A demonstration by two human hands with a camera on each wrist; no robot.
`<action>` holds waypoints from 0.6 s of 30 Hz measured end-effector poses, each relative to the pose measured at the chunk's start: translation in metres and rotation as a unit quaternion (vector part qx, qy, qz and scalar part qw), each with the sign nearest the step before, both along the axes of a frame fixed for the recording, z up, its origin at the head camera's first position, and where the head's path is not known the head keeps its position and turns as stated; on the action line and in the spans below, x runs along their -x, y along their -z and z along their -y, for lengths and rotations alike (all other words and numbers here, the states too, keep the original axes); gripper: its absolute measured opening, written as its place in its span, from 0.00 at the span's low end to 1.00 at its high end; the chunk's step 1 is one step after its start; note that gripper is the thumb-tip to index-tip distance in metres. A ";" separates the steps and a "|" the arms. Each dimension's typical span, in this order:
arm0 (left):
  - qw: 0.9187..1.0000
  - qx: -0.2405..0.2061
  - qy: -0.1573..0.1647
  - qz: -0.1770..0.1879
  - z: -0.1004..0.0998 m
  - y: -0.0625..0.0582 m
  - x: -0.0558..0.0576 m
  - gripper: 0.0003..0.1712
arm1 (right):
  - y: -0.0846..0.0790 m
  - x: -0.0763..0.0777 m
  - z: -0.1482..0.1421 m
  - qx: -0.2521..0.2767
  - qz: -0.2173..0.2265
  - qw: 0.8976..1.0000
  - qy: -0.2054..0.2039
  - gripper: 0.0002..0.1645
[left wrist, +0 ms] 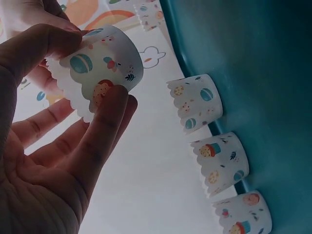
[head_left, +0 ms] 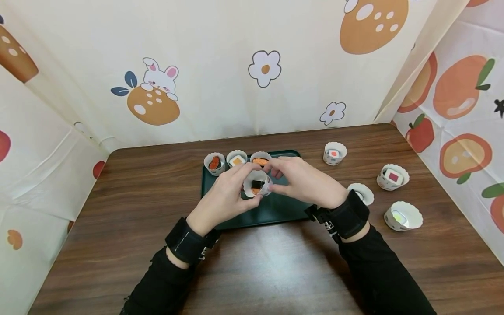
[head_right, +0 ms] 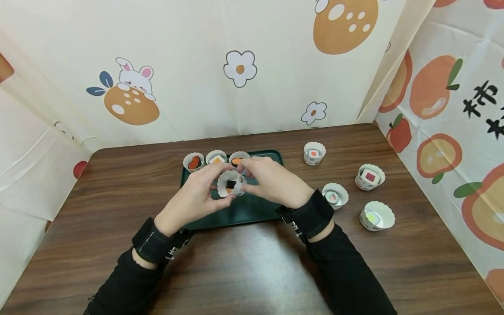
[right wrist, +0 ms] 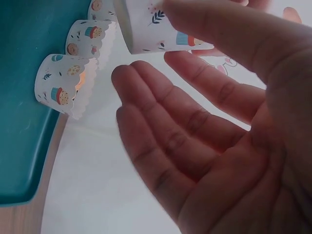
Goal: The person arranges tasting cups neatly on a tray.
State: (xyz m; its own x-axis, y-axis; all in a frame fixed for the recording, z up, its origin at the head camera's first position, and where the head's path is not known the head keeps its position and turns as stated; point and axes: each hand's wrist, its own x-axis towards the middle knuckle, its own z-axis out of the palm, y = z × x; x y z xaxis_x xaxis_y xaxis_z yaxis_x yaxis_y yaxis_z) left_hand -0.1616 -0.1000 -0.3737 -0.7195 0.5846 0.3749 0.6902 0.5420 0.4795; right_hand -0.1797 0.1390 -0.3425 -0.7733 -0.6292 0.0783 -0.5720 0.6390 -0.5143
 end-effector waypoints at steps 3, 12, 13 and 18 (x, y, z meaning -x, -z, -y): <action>1.000 -0.005 0.006 0.023 0.000 0.000 0.000 0.37 | -0.001 0.000 0.000 0.007 0.007 1.000 -0.004 0.21; 0.998 -0.018 0.008 0.068 0.000 0.003 0.003 0.48 | 0.000 0.001 -0.003 0.021 -0.004 1.000 -0.006 0.21; 0.997 -0.021 0.004 0.072 -0.001 0.003 0.003 0.48 | 0.000 0.001 -0.003 0.024 -0.006 1.000 -0.007 0.22; 0.996 -0.033 -0.011 0.085 0.001 0.002 0.003 0.47 | 0.000 0.002 -0.004 0.035 -0.006 0.999 -0.008 0.23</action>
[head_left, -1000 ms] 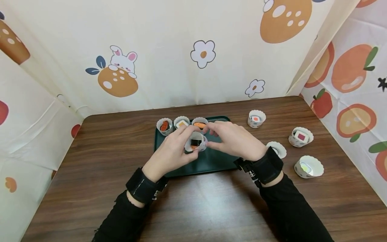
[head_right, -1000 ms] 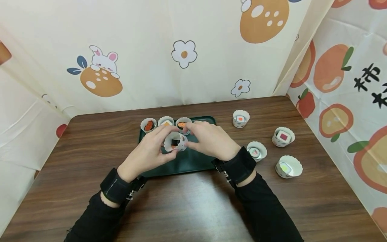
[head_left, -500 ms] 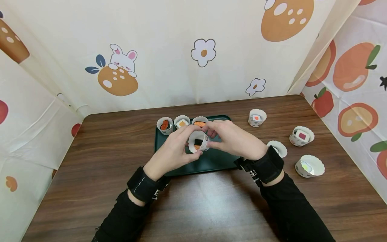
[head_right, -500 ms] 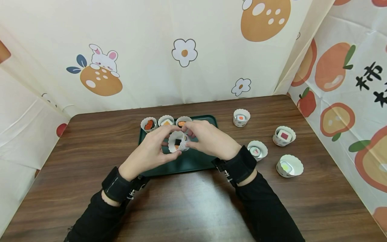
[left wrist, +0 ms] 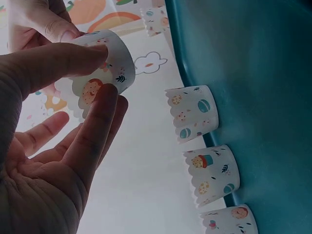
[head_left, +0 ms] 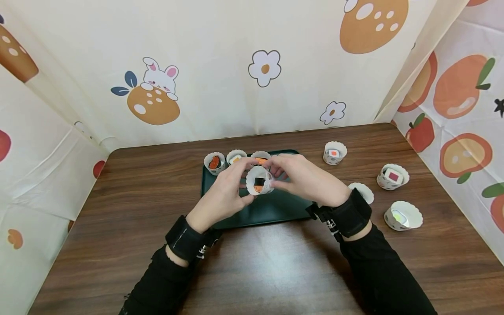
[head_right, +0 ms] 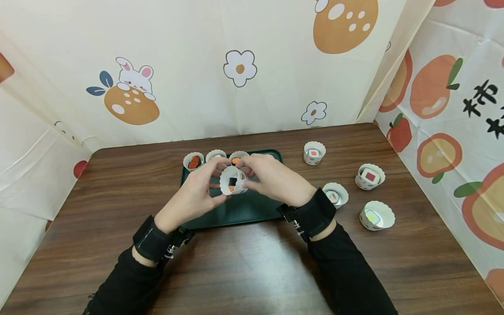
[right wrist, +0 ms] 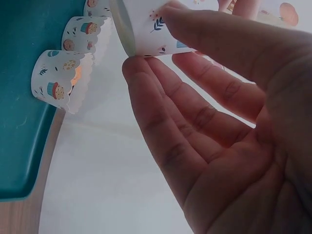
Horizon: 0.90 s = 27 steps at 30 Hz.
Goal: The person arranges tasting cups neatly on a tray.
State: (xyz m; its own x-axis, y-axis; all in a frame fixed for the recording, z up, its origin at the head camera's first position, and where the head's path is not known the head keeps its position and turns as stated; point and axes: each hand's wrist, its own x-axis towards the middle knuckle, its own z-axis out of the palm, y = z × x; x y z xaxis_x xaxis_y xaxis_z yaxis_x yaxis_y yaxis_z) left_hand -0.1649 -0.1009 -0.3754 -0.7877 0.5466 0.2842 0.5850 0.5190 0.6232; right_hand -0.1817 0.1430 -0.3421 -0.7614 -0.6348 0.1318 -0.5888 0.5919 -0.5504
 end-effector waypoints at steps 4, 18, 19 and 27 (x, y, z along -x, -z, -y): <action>1.000 -0.002 -0.005 0.005 0.001 0.000 0.002 0.46 | -0.001 0.000 0.001 0.003 0.000 1.000 0.001 0.27; 1.000 -0.024 -0.014 -0.006 -0.001 -0.002 0.001 0.40 | -0.001 0.000 0.001 0.021 0.011 1.000 -0.003 0.34; 1.000 -0.027 -0.013 -0.006 -0.001 -0.002 0.001 0.39 | -0.002 -0.001 0.001 0.022 0.014 1.000 -0.002 0.35; 0.999 -0.050 -0.006 -0.008 -0.001 0.000 0.001 0.35 | -0.001 0.000 0.002 0.039 0.036 0.999 -0.007 0.37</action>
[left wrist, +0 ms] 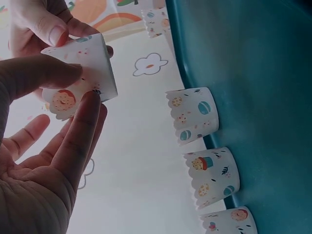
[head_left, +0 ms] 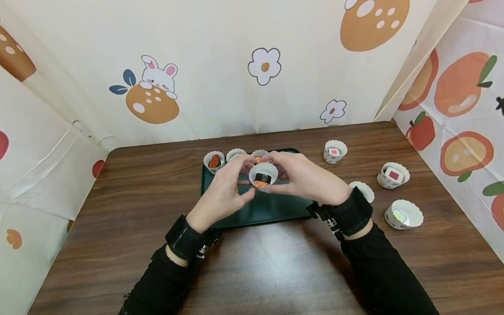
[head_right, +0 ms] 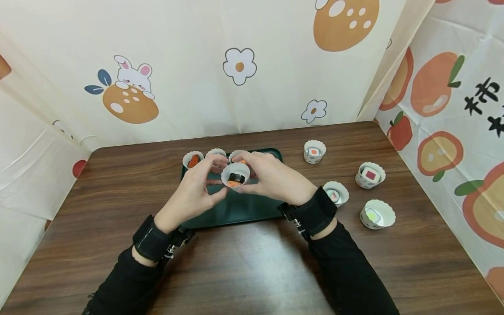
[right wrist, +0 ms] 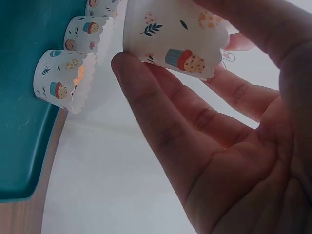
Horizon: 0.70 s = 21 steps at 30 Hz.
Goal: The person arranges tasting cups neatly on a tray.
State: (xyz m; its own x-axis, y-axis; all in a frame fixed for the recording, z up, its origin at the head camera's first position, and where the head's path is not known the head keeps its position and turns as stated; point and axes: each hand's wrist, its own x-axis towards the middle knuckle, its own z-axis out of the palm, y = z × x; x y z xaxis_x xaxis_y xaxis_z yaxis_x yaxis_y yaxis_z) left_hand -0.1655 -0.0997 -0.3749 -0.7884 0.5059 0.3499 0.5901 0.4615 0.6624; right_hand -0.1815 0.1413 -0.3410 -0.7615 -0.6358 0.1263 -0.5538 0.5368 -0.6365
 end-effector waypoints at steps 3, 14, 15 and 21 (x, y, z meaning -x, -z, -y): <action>1.000 -0.008 0.006 -0.005 0.000 0.000 -0.001 0.33 | 0.001 0.000 0.000 0.007 0.009 1.000 -0.004 0.37; 0.999 -0.033 0.009 -0.034 -0.002 0.001 -0.004 0.26 | 0.001 -0.002 0.001 -0.015 -0.029 0.999 -0.001 0.32; 0.999 -0.035 0.007 -0.036 -0.002 0.001 -0.004 0.25 | 0.001 -0.002 0.000 -0.017 -0.031 0.999 -0.001 0.32; 0.998 -0.047 -0.007 -0.047 -0.004 0.000 -0.004 0.20 | 0.000 -0.002 -0.001 -0.030 -0.031 0.999 0.003 0.33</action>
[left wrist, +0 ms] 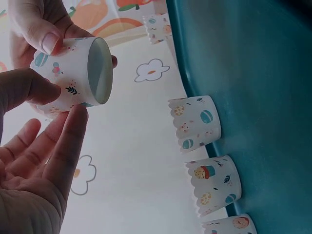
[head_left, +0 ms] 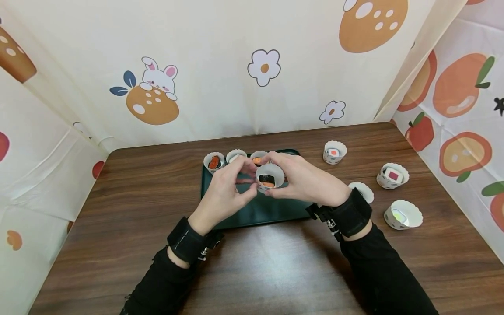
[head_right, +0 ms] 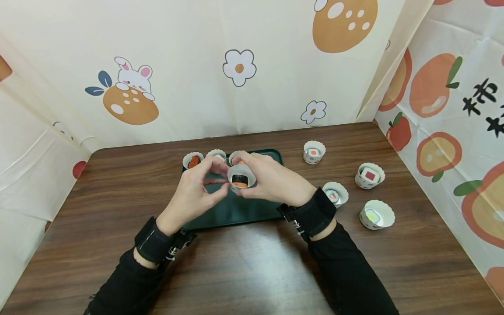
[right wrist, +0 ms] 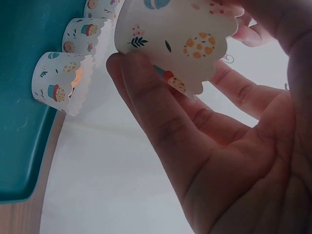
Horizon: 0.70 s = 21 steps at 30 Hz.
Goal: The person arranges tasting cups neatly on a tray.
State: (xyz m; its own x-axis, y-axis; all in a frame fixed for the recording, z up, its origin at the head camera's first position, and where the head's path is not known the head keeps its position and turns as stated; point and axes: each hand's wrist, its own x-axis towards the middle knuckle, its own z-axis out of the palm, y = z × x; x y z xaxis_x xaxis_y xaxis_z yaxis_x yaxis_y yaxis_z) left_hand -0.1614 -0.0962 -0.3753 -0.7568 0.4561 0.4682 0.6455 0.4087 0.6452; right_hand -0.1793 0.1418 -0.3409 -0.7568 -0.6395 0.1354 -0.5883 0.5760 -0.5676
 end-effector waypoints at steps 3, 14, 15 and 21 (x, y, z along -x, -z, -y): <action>1.000 -0.007 -0.004 -0.001 -0.001 0.000 0.000 0.17 | -0.001 0.000 0.000 -0.003 0.003 1.000 0.001 0.32; 1.000 -0.018 0.009 -0.015 -0.002 0.001 0.000 0.10 | -0.001 0.000 0.000 -0.005 -0.003 1.000 -0.004 0.32; 1.000 -0.016 0.009 -0.015 -0.002 0.000 0.000 0.09 | -0.001 0.000 0.000 -0.004 -0.004 1.000 -0.004 0.31; 1.000 -0.002 0.012 -0.018 -0.002 -0.001 0.000 0.08 | 0.000 0.000 0.000 0.001 -0.005 1.000 -0.001 0.29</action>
State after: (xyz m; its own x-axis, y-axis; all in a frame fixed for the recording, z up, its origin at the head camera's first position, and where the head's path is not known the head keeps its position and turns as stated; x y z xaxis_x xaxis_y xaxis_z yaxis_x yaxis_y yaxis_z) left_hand -0.1611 -0.0944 -0.3743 -0.7279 0.4722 0.4971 0.6782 0.3890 0.6235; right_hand -0.1793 0.1422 -0.3410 -0.7547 -0.6401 0.1441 -0.5945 0.5743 -0.5628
